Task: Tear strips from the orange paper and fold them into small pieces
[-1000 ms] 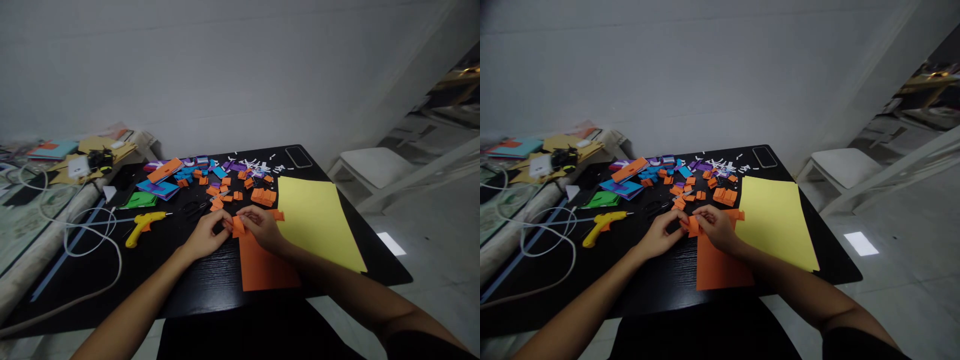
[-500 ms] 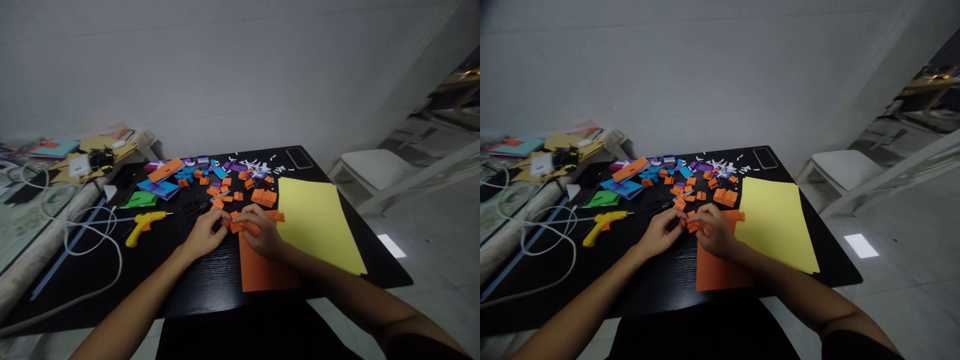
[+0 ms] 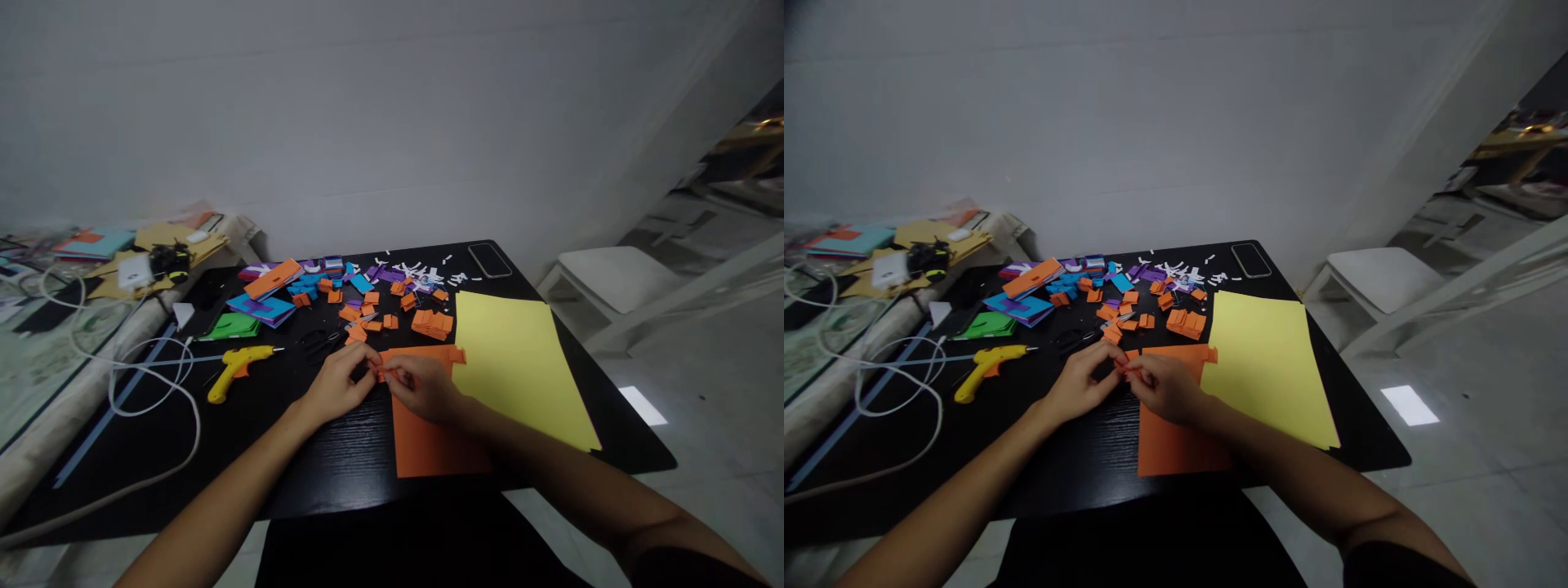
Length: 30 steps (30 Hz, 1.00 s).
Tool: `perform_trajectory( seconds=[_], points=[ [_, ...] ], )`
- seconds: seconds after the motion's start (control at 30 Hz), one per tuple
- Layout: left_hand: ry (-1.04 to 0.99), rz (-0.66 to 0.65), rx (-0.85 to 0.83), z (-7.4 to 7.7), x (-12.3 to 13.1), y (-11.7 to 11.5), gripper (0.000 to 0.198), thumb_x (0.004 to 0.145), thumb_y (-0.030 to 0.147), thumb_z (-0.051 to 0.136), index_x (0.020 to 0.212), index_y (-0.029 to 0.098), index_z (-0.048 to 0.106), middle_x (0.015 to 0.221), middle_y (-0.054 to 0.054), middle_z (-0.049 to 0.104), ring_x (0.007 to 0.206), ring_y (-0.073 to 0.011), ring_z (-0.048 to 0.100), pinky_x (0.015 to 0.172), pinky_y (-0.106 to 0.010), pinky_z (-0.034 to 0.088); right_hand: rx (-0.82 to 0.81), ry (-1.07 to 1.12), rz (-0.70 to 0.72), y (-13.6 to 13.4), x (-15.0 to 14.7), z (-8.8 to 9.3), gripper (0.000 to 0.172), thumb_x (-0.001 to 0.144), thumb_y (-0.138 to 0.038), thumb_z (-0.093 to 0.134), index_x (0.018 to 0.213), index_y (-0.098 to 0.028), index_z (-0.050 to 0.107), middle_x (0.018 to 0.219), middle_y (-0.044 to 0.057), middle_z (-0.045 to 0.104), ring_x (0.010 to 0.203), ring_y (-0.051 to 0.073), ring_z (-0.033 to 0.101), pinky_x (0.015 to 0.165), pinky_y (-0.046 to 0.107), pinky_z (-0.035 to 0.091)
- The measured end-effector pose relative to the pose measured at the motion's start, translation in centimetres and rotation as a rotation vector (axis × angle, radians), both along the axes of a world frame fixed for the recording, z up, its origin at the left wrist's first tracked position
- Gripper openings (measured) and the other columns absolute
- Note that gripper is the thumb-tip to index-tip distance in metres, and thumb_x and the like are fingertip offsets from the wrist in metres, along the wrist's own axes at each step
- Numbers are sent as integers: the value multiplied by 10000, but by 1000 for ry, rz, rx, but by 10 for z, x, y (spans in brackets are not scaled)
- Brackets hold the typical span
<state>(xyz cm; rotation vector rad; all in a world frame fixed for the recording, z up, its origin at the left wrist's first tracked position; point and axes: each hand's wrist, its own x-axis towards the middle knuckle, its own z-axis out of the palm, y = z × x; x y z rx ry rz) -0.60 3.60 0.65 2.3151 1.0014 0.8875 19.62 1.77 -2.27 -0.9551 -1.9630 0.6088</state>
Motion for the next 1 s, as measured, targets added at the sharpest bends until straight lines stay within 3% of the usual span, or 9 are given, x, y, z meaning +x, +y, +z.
perform_trajectory(
  seconds=[0.2, 0.43, 0.6, 1.0],
  points=[
    [0, 1, 2, 0, 1, -1, 147, 851, 81, 562, 935, 185, 625, 881, -40, 676, 810, -173, 648, 745, -287, 509, -73, 36, 5, -1, 0, -1, 62, 899, -252, 617, 870, -208, 651, 566, -53, 550, 497, 108, 487, 535, 245, 384],
    [-3, -16, -16, 0, 2, -2, 170, 835, 58, 560, 934, 182, 622, 861, -35, 664, 791, -167, 638, 735, -278, 505, -102, 62, 11, -2, -1, 1, 114, 870, -253, 616, 777, -213, 565, 552, -60, 517, 483, 104, 463, 517, 237, 360],
    [-4, -28, -22, 0, 2, -2, 169, 843, 58, 552, 938, 183, 615, 866, -36, 663, 789, -167, 632, 735, -279, 498, -68, 55, 11, -2, -1, 3, 61, 886, -235, 590, 844, -206, 623, 550, -61, 503, 488, 108, 454, 522, 243, 353],
    [-13, -7, -25, 0, 1, -2, 147, 839, 82, 567, 929, 188, 617, 822, -19, 638, 747, -157, 610, 704, -271, 482, -110, 111, -27, -2, -3, 3, 231, 927, -381, 639, 778, -206, 669, 600, -11, 642, 502, 116, 528, 518, 248, 396]
  ],
)
